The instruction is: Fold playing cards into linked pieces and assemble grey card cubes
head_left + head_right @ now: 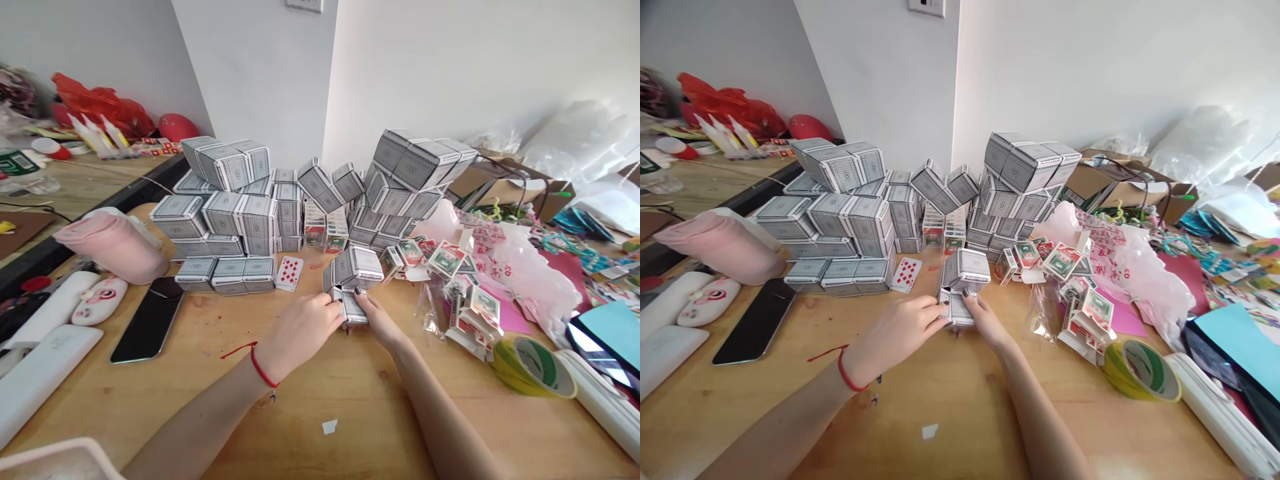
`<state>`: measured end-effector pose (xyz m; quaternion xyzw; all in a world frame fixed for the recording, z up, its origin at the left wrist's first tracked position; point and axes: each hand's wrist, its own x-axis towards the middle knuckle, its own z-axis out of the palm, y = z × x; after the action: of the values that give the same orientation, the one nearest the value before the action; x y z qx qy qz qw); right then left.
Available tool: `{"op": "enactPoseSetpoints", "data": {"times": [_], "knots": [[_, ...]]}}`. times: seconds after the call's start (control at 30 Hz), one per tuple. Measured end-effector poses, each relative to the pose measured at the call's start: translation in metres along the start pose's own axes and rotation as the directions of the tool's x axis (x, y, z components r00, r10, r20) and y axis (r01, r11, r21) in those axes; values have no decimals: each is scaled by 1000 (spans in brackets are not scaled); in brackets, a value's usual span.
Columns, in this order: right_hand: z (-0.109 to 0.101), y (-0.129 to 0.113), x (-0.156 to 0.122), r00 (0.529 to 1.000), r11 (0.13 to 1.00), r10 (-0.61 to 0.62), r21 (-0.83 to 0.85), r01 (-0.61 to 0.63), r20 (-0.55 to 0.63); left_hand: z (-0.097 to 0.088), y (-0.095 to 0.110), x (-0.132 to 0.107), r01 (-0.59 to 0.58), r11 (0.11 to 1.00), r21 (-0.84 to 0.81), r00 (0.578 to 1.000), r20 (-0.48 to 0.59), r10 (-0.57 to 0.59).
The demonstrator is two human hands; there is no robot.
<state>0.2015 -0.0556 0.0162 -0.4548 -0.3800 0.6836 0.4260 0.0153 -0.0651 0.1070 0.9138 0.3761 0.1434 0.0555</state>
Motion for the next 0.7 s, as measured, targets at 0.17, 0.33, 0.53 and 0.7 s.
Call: {"op": "enactPoseSetpoints", "data": {"times": [0.17, 0.33, 0.53, 0.7], "knots": [[2, -1, -1, 1000, 1000, 11, 29, -11, -4, 12, -1, 0, 14, 996, -85, 991, -130, -25], [11, 0, -1, 999, 986, 33, 163, -36, 17, 32, 1, 4, 34, 984, -176, 937, -337, -92], [13, 5, 1, 997, 967, 63, 243, -70, 38, 42, 3, 2, -48, 985, -166, 927, -376, -18], [11, 7, 2, 996, 970, 65, 229, -77, 59, 40, 0, 2, -55, 988, -145, 934, -357, 0]]}}
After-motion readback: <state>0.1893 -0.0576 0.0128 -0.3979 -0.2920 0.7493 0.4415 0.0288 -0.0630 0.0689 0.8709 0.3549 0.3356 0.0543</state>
